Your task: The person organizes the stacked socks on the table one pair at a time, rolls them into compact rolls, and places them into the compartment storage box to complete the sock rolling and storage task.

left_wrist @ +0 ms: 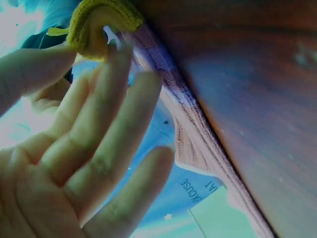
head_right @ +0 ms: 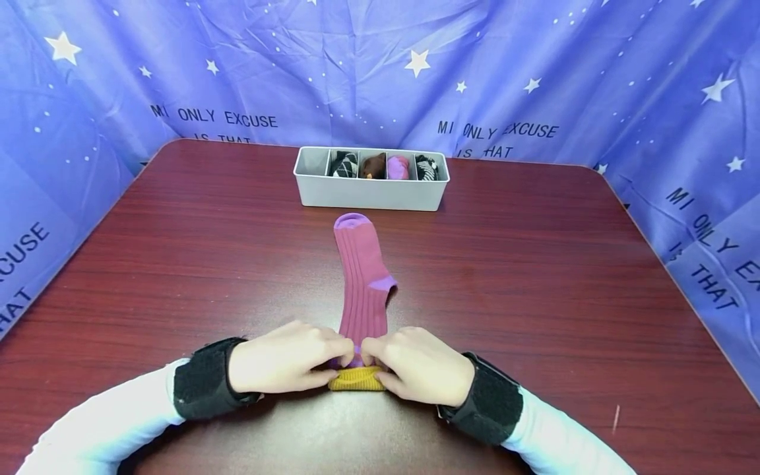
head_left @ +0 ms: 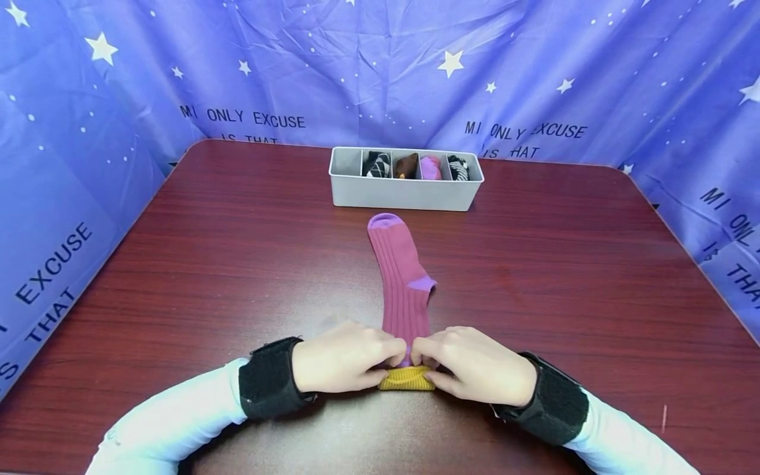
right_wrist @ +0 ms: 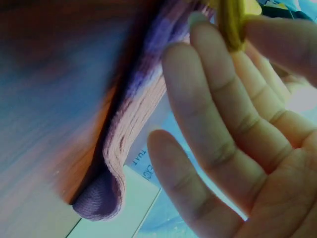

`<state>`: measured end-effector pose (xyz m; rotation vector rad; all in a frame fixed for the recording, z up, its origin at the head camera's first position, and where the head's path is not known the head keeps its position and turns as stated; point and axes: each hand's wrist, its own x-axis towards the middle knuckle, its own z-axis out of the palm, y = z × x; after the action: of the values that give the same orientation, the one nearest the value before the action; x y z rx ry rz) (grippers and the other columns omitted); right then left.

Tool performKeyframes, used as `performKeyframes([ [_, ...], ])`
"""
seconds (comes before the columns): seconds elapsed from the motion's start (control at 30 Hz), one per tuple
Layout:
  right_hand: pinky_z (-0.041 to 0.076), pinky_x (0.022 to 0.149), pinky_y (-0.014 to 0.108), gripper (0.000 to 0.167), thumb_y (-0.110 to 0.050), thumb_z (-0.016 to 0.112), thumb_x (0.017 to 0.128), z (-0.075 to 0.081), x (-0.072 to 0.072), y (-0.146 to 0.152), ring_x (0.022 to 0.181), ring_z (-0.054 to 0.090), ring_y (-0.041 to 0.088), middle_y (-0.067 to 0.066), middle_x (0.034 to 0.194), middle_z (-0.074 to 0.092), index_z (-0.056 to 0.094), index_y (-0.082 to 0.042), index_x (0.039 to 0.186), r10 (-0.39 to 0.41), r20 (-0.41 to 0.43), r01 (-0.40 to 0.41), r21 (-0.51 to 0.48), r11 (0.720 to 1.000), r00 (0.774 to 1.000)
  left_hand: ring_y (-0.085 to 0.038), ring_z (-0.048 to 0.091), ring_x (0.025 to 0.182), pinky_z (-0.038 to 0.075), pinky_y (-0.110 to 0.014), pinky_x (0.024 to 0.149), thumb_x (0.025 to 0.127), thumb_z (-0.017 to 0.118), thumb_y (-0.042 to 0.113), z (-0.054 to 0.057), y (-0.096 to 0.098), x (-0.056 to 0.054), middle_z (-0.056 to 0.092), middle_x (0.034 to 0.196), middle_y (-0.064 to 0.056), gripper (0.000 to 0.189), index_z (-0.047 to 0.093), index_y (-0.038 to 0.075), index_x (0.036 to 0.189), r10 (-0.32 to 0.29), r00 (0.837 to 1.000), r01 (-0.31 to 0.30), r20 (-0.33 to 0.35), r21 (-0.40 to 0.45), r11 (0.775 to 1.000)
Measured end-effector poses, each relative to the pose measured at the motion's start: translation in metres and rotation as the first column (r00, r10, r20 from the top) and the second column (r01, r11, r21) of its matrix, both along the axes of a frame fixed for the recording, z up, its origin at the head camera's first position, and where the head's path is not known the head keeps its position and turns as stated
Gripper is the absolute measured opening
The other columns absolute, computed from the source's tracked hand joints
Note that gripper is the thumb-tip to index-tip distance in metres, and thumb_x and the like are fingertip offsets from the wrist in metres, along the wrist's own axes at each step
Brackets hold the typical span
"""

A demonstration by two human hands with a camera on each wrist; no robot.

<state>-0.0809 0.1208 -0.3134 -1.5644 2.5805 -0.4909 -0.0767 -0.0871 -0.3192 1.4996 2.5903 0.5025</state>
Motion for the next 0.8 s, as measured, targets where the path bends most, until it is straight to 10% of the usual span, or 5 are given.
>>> performKeyframes([
  [0.27, 0.038, 0.055, 0.017, 0.016, -0.006, 0.060, 0.064, -0.005, -0.001, 0.001, 0.057, 0.045, -0.003, -0.017, 0.062, 0.050, 0.053, -0.020, 0.068, 0.029, -0.105, -0.033, -0.036, 0.999, 0.994, -0.005, 0.050, 0.081, 0.040, -0.018, 0.067, 0.073, 0.060, 0.020, 0.000, 0.001, 0.007, 0.052, 0.086, 0.010, 0.012, 0.059, 0.020, 0.085, -0.158, 0.933, 0.194, -0.324, 0.082, 0.978],
  [0.8, 0.037, 0.057, 0.020, 0.023, -0.035, 0.070, 0.061, -0.002, 0.004, 0.000, 0.060, 0.043, 0.002, -0.012, 0.066, 0.045, 0.054, -0.020, 0.069, 0.010, -0.160, 0.006, 0.095, 0.995, 0.987, -0.008, 0.052, 0.071, 0.037, -0.022, 0.059, 0.069, 0.062, 0.028, -0.010, 0.006, 0.012, 0.055, 0.073, 0.010, 0.005, 0.062, 0.023, 0.071, -0.062, 0.890, 0.010, -0.452, -0.117, 0.993],
])
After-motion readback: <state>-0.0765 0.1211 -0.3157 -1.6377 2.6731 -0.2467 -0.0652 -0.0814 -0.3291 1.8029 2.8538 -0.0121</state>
